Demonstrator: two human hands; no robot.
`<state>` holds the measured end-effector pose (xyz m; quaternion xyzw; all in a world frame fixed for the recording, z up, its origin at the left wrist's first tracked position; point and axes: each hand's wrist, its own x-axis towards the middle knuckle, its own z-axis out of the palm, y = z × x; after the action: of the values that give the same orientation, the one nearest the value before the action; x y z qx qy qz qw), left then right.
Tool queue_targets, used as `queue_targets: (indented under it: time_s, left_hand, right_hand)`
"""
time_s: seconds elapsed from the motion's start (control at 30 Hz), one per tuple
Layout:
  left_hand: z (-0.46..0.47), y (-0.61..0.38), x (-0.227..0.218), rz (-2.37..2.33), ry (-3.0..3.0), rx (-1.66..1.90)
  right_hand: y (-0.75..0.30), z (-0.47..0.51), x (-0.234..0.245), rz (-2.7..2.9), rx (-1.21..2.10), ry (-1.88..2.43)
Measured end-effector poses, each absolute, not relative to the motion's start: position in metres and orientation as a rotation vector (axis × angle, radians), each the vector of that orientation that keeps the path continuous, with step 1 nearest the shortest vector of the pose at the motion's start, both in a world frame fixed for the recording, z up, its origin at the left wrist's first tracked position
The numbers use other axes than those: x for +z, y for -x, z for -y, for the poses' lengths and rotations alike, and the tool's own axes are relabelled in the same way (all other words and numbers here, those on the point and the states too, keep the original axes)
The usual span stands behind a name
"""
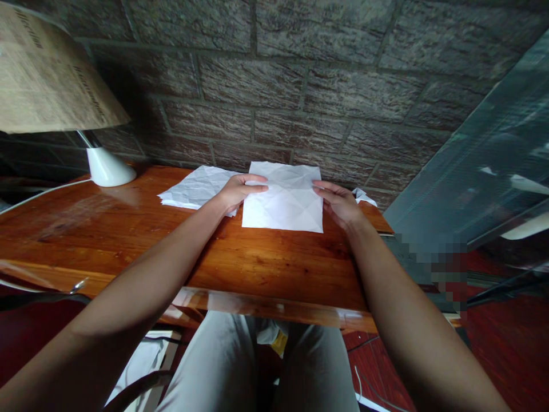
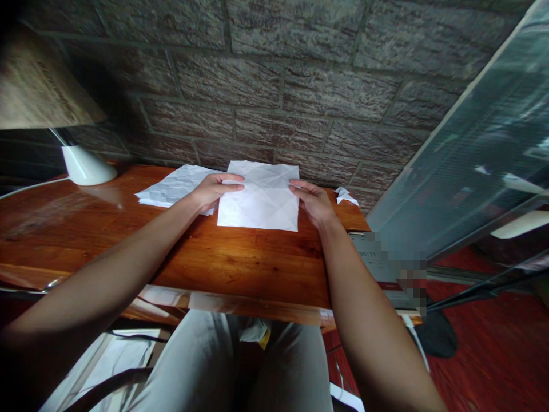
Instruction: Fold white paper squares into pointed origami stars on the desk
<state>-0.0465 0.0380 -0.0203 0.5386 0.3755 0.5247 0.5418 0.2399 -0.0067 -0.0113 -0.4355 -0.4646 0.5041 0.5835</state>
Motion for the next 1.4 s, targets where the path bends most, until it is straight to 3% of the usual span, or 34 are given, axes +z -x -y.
queue_targets:
  time_s: [0.73, 0.97, 1.23, 1.4]
  left_hand:
    - [-0.04, 0.043, -0.022, -0.871, -1.277, 1.237]
    - [-0.049, 0.044, -0.022, -0.989, -1.415, 1.597]
    - [-0.05, 0.049, -0.022, -1.053, -1.684, 1.546]
    - [-0.049, 0.049, -0.018, -1.009, -1.792, 1.696]
  right_hand:
    - [-0.241, 0.002, -0.015, 1.113, 0.987, 1.089]
    - [-0.236, 0.004, -0.012, 1.152, 0.914, 1.14]
    - [-0.24, -0.002, -0.013, 1.142, 0.782, 1.079]
    - [-0.238, -0.005, -0.012, 1.141, 0.648, 0.974]
